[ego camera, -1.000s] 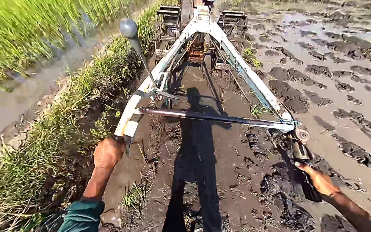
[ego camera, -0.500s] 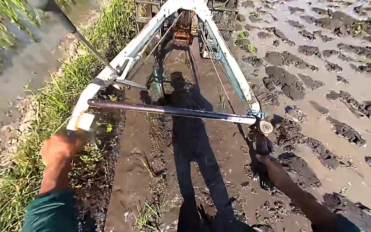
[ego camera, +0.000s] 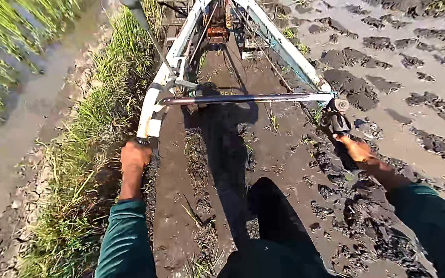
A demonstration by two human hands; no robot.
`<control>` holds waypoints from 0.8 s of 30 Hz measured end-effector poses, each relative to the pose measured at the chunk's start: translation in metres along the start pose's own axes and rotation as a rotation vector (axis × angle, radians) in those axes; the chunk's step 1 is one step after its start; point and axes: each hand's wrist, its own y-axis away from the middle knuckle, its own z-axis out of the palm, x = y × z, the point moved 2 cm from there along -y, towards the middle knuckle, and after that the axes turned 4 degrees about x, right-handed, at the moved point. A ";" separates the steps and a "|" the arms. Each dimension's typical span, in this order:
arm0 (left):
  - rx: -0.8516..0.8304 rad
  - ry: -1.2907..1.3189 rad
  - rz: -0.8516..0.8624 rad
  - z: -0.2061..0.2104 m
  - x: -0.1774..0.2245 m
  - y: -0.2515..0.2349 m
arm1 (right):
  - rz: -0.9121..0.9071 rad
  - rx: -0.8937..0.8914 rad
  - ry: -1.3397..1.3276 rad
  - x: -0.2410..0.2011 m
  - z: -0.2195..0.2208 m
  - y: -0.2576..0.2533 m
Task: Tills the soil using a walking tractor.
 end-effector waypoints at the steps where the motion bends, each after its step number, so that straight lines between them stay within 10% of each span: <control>1: 0.018 -0.002 -0.006 -0.001 0.005 -0.017 | -0.013 -0.014 0.005 -0.015 0.004 -0.007; 9: -0.020 0.044 0.086 -0.030 -0.009 -0.186 | 0.089 -0.225 -0.404 -0.109 0.117 -0.011; 18: -0.564 0.835 -0.033 0.012 0.082 -0.284 | 0.117 -0.087 -0.386 -0.182 0.088 -0.162; 24: -0.475 0.669 0.015 0.005 0.167 -0.347 | 0.112 -0.120 -0.324 -0.251 0.089 -0.247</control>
